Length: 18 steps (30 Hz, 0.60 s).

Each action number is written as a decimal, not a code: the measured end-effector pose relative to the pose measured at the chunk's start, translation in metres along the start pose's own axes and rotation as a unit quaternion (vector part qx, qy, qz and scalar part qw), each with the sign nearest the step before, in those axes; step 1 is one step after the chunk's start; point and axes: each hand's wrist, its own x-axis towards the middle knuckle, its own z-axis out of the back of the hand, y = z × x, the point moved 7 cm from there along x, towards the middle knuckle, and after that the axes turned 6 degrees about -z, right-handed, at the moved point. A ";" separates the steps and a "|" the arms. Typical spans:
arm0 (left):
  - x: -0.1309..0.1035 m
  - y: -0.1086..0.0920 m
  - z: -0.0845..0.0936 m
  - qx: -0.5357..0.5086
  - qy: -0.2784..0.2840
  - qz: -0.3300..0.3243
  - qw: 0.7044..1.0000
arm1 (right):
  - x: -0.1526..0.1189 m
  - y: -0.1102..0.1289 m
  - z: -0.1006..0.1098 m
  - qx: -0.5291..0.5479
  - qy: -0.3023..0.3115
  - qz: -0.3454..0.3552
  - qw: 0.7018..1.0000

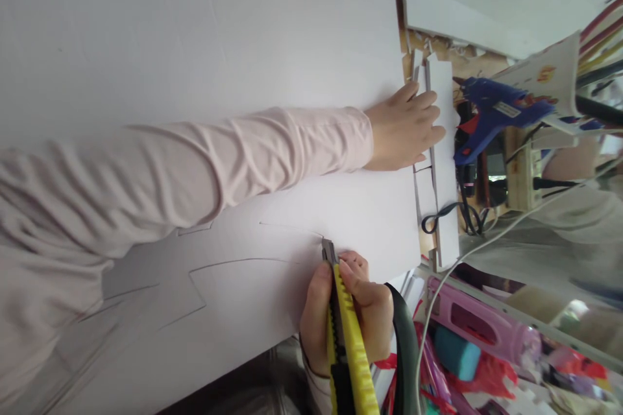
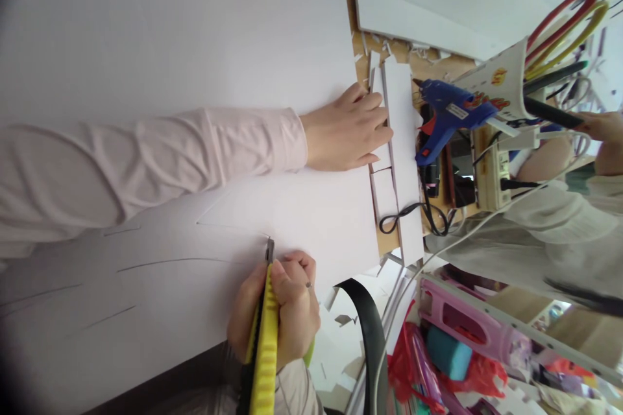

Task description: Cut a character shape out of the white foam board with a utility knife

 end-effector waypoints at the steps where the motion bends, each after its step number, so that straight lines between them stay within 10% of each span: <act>1: 0.000 0.000 -0.001 -0.001 -0.005 0.003 1.000 | -0.002 -0.002 -0.001 0.001 0.001 0.001 1.000; 18: 0.003 0.007 -0.010 -0.018 -0.019 -0.008 1.000 | -0.015 0.001 0.010 0.042 -0.020 -0.021 0.999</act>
